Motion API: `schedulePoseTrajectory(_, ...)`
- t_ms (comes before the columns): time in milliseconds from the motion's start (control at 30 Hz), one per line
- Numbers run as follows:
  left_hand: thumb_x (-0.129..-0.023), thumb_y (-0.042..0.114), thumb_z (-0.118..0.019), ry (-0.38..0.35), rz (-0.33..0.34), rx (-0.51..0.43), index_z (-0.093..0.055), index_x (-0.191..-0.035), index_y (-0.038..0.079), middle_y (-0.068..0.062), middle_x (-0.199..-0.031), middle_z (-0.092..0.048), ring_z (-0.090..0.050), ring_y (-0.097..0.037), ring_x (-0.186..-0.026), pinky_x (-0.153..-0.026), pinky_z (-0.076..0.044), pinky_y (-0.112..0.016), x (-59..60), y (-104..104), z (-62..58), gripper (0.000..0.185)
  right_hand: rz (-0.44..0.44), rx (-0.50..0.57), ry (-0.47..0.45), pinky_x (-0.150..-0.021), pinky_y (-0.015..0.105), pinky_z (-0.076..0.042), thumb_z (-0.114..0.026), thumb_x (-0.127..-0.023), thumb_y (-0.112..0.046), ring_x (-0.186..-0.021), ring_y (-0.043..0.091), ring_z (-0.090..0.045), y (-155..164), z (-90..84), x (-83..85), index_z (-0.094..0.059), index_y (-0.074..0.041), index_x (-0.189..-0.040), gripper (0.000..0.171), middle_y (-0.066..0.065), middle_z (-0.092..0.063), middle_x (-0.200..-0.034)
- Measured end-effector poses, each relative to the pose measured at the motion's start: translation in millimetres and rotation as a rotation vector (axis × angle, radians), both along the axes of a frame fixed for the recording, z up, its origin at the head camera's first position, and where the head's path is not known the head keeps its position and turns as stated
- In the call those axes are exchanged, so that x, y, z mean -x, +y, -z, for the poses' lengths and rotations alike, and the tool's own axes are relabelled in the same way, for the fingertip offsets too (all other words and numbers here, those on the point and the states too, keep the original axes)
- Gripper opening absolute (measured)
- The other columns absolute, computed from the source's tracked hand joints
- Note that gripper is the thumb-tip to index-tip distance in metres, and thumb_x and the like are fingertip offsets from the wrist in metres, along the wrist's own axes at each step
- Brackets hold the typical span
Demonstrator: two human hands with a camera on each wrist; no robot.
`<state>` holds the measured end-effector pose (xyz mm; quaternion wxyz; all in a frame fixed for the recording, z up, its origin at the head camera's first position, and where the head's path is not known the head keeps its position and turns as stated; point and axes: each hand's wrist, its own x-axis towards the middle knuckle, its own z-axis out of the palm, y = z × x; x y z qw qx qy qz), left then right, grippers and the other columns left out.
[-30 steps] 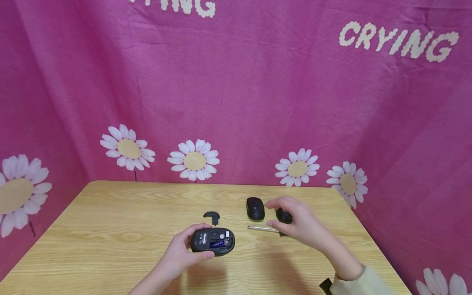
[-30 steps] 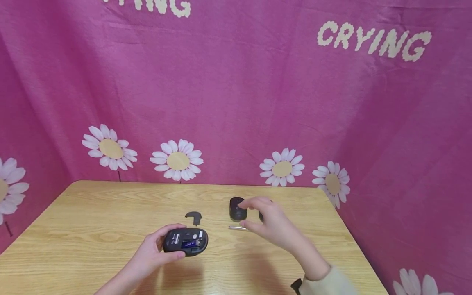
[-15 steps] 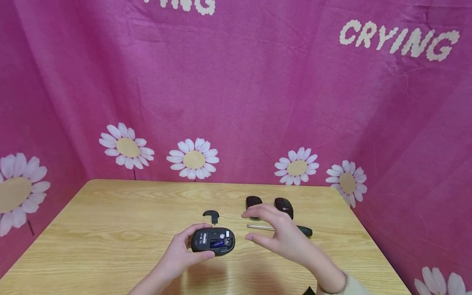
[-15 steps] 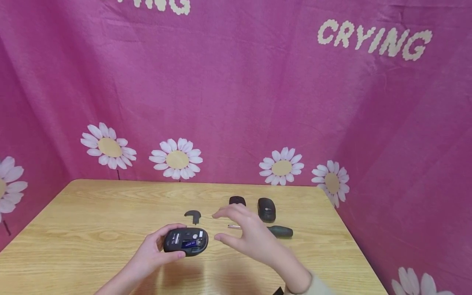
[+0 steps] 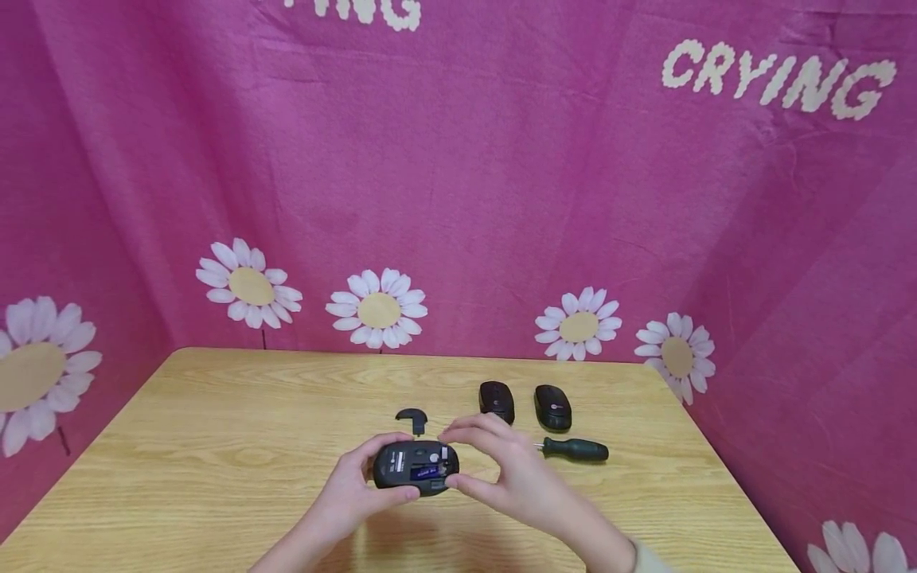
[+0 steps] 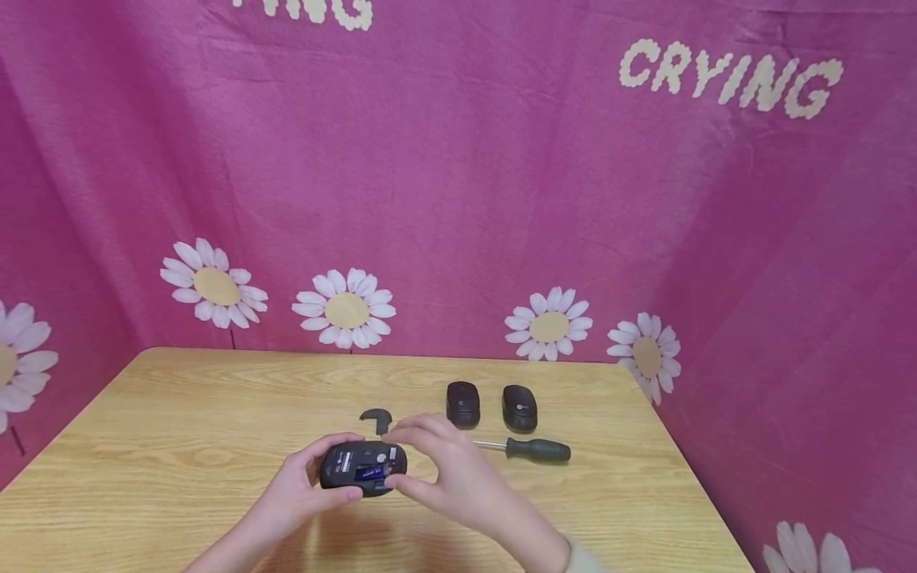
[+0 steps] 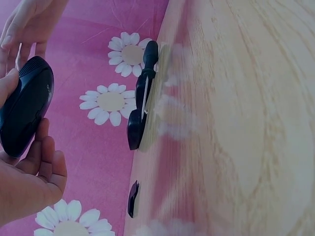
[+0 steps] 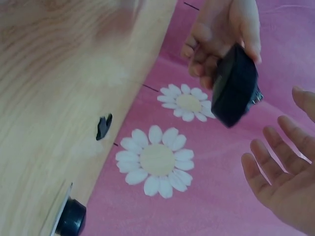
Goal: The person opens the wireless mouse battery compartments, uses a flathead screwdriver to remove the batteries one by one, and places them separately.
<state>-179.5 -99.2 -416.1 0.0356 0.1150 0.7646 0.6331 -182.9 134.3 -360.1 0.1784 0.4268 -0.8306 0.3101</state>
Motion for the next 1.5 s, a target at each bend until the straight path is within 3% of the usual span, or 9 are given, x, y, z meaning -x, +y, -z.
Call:
schedulePoseTrajectory(200,-0.069,0.022,-0.084,-0.041,-0.008,-0.003,-0.058,-0.123,0.016,-0.008,-0.122,-0.060,-0.056,-0.021,-0.101,-0.085,-0.044,-0.034,0.4,0.6,-1.4,0.060,0.017,-0.016,0.011,-0.085,0.027,-0.052,-0.073,-0.083,-0.027,-0.102,0.009,-0.058,-6.7,8.9,1.8,-0.068,-0.016,-0.107,0.027,-0.007,-0.061,-0.109)
schedulePoseTrajectory(633,-0.069,0.023,-0.084,-0.016,0.003,0.001,-0.058,-0.123,0.017,-0.007,-0.122,-0.061,-0.056,-0.020,-0.105,-0.089,-0.044,-0.034,0.4,1.7,-2.7,0.061,0.015,-0.014,0.052,-0.079,0.021,-0.052,-0.076,-0.080,-0.019,-0.093,0.007,-0.057,-9.5,16.3,6.7,-0.069,-0.015,-0.091,0.013,-0.007,-0.063,-0.098)
schedulePoseTrajectory(833,-0.068,0.023,-0.085,-0.009,0.001,0.006,-0.058,-0.123,0.019,-0.005,-0.122,-0.061,-0.055,-0.021,-0.109,-0.094,-0.042,-0.037,1.3,1.1,-1.2,0.061,0.023,-0.027,0.038,-0.078,0.019,-0.052,-0.075,-0.081,-0.018,-0.091,0.006,-0.056,-9.9,15.7,7.4,-0.070,-0.015,-0.089,0.010,-0.008,-0.063,-0.095)
schedulePoseTrajectory(1500,-0.067,0.022,-0.085,0.030,-0.021,0.036,-0.059,-0.121,0.022,-0.005,-0.119,-0.063,-0.057,-0.021,-0.105,-0.092,-0.042,-0.039,1.9,-2.6,-6.3,0.060,0.053,-0.027,0.036,-0.080,0.025,-0.053,-0.074,-0.081,-0.020,-0.093,0.007,-0.056,-5.6,5.7,7.1,-0.070,-0.015,-0.090,0.011,-0.007,-0.063,-0.094)
